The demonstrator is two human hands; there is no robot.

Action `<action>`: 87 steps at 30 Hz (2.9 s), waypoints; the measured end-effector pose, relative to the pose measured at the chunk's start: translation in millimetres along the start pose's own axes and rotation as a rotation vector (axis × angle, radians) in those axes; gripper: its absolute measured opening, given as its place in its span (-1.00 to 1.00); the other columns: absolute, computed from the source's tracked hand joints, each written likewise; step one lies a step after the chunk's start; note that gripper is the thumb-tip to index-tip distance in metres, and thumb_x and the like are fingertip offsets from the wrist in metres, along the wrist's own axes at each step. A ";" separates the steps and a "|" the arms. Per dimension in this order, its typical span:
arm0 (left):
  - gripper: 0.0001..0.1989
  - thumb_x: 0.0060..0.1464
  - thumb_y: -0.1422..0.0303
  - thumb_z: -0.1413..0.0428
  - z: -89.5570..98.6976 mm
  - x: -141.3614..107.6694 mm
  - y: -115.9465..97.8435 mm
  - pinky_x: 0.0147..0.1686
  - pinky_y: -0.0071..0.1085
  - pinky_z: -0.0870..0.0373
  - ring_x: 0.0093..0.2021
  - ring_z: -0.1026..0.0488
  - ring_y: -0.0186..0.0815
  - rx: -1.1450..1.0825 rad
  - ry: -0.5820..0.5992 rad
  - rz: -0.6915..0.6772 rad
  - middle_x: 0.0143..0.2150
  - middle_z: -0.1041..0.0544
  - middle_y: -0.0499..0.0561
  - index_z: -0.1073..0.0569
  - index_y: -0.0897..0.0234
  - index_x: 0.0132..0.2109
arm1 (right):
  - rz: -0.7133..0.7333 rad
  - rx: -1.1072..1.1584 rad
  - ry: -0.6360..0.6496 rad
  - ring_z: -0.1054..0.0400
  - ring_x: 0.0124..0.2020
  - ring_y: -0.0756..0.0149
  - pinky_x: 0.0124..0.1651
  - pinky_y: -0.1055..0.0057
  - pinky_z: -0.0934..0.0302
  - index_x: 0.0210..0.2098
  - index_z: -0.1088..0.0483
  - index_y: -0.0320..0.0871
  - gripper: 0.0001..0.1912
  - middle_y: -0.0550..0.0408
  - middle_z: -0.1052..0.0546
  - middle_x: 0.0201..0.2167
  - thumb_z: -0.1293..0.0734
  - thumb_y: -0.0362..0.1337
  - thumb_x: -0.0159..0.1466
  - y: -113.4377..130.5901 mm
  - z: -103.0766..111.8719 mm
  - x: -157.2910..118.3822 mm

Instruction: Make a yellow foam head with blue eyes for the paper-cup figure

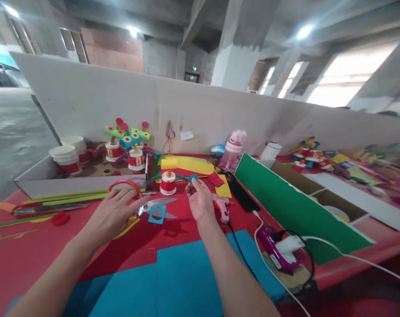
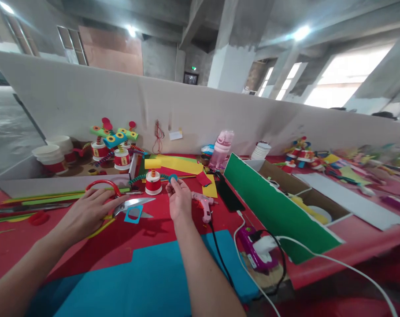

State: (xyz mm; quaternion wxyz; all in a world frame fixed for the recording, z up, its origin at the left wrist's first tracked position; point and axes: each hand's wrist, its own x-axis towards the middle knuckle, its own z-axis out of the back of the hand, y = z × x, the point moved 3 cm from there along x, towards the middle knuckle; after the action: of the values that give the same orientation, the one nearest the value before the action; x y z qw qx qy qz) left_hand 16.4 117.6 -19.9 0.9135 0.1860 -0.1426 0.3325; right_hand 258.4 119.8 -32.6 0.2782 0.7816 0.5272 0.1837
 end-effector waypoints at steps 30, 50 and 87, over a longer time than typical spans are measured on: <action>-0.47 0.06 0.42 0.04 5.6 -2.7 -12.0 -0.18 -0.41 -0.37 -0.07 -0.40 -0.21 -0.362 -0.112 0.307 0.02 -0.40 0.10 -0.22 0.17 0.22 | -0.113 -0.096 0.079 -0.37 -0.52 0.54 -0.35 0.61 -0.33 -0.46 -0.41 -0.18 -0.75 0.24 -0.49 -0.57 -0.52 -0.33 -0.11 -26.7 -4.5 -10.3; -0.48 0.16 0.42 0.13 -5.6 -1.1 -33.9 -0.42 -0.43 -0.26 -0.30 -0.48 -0.22 -0.276 0.128 0.365 -0.20 -0.48 0.07 -0.10 0.18 0.27 | -0.097 -0.146 0.237 -0.38 -0.45 0.52 -0.28 0.56 -0.29 -0.46 -0.43 -0.14 -0.83 0.24 -0.50 -0.50 -0.49 -0.29 -0.03 -41.9 -16.4 -29.3; -0.55 0.17 0.39 0.13 -9.0 -2.9 -33.5 -0.39 -0.43 -0.31 -0.26 -0.51 -0.19 -0.349 0.103 0.361 -0.15 -0.52 0.11 -0.18 0.18 0.21 | -0.113 -0.226 0.239 -0.37 -0.46 0.52 -0.31 0.57 -0.28 -0.46 -0.44 -0.15 -0.80 0.24 -0.51 -0.49 -0.50 -0.26 -0.05 -40.5 -13.8 -27.3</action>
State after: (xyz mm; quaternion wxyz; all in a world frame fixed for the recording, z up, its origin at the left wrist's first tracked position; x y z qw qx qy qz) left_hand 37.6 96.2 -37.2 0.8636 -0.0202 -0.1820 0.4697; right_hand 210.8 109.5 -47.2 0.3095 0.6870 0.5757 0.3176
